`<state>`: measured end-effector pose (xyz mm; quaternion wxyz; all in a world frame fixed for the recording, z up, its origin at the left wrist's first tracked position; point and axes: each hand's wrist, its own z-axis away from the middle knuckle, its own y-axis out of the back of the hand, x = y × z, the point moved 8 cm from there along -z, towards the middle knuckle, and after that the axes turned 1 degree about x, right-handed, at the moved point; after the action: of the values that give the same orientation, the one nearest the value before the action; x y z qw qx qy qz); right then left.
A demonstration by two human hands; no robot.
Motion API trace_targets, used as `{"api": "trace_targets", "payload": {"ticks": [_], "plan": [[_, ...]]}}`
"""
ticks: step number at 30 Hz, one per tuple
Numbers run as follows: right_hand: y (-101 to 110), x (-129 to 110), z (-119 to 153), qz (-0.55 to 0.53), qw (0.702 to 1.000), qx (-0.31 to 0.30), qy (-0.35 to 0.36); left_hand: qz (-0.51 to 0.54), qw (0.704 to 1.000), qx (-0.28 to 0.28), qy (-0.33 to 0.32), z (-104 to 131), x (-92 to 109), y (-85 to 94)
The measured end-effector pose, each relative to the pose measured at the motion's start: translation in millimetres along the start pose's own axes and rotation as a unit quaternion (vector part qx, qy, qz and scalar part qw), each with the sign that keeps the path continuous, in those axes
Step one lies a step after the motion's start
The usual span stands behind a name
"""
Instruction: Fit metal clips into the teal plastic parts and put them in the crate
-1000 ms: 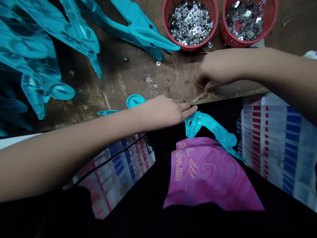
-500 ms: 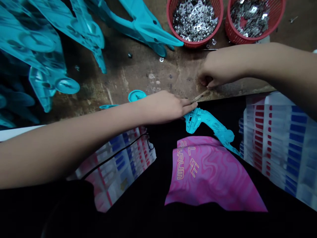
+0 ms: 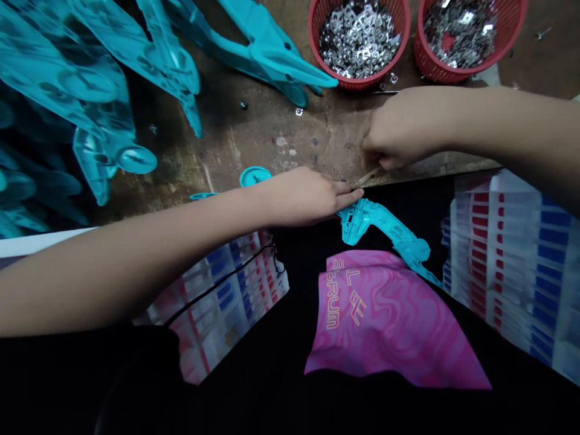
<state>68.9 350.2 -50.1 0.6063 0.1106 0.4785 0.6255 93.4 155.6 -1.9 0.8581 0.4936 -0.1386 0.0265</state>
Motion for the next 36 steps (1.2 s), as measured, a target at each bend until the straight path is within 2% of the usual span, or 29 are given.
{"api": "trace_targets", "payload": {"ticks": [3,7,13,15,18,21,24,27,29,33,36], "plan": [[-1,2,0,0.015,1.000,0.022,-0.007,0.000,1.000,-0.008,0.002,0,1,1.8],[11,-16,2,0.065,0.997,0.029,-0.022,-0.029,0.999,-0.017,0.003,0,3,5.0],[21,-57,10,0.233,0.969,-0.071,-0.041,-0.057,0.998,-0.016,-0.009,0,4,5.1],[21,-63,10,0.258,0.962,-0.084,-0.039,-0.062,0.998,-0.019,-0.010,0,4,3.4],[18,-58,8,0.271,0.958,-0.084,-0.038,-0.061,0.998,-0.012,-0.010,-1,3,3.8],[24,-51,8,0.258,0.965,-0.047,-0.029,-0.051,0.999,0.006,-0.001,0,-5,8.0],[46,-50,14,0.207,0.977,0.023,-0.035,-0.028,0.998,0.045,0.037,2,-21,16.7],[72,-49,25,0.147,0.983,0.087,-0.067,-0.028,0.991,0.082,0.103,6,-41,25.1],[82,-47,30,0.100,0.985,0.119,-0.070,-0.035,0.982,0.095,0.157,12,-54,28.0],[83,-38,28,0.041,0.988,0.146,-0.037,-0.034,0.971,0.106,0.213,25,-69,27.1],[79,-33,23,0.061,0.988,0.141,-0.034,-0.031,0.968,0.145,0.201,31,-64,30.1]]}}
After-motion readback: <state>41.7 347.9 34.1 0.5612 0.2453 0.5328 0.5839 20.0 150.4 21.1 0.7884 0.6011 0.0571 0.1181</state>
